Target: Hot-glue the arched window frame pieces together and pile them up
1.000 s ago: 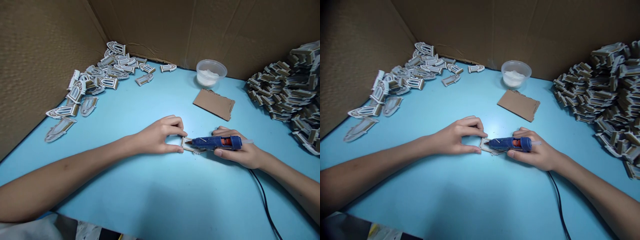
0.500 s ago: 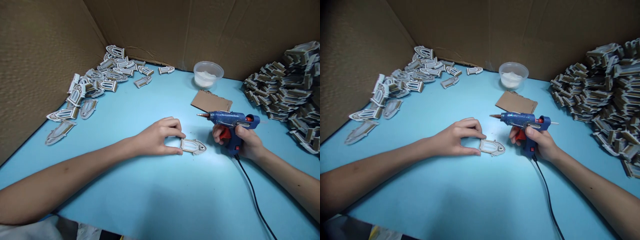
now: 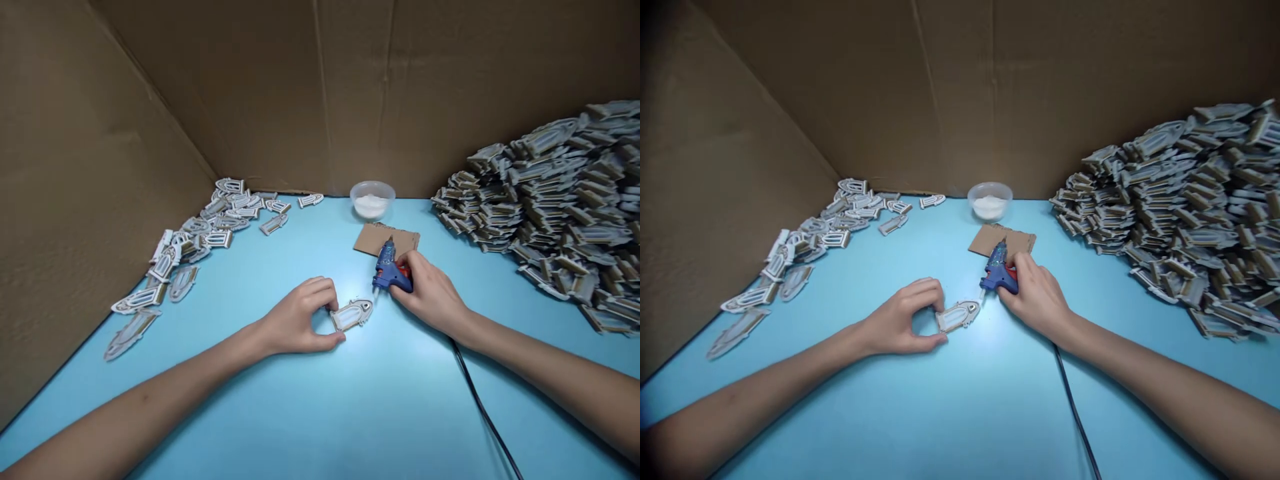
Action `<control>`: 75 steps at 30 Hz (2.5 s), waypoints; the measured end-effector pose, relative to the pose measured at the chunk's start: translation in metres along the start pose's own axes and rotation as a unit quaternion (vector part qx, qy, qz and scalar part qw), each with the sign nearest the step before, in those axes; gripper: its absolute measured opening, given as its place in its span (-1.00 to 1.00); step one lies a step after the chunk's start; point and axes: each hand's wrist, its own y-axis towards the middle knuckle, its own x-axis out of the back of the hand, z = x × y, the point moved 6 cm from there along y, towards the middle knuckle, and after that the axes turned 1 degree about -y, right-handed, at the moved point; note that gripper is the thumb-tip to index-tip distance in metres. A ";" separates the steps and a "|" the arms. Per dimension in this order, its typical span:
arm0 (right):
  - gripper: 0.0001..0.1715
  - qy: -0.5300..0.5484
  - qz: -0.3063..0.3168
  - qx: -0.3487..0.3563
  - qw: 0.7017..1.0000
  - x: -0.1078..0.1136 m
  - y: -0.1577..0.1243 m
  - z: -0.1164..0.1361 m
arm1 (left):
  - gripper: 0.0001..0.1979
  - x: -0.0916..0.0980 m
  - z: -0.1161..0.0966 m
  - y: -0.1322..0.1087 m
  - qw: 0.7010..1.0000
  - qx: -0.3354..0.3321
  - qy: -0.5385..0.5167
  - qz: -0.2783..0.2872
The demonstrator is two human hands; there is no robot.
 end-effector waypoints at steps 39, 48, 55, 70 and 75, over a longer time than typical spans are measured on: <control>-0.61 0.495 -0.217 -0.081 0.837 -0.024 0.028 -0.050 | -0.64 -0.094 -0.172 0.419 0.939 -0.223 0.170 -0.197; -0.63 0.485 -0.197 -0.122 0.843 -0.045 0.033 -0.059 | -0.54 -0.112 -0.174 0.419 0.931 -0.242 0.217 -0.164; -0.64 0.493 -0.238 -0.117 0.828 -0.051 0.035 -0.066 | -0.51 -0.120 -0.177 0.425 0.920 -0.257 0.254 -0.154; -0.39 0.410 -0.173 0.043 0.894 -0.019 0.021 -0.027 | -0.61 -0.080 -0.170 0.370 0.918 -0.255 0.231 -0.196; -0.56 0.369 -0.120 0.159 0.908 0.003 0.003 0.006 | -0.77 -0.028 -0.171 0.280 0.904 -0.278 0.256 -0.199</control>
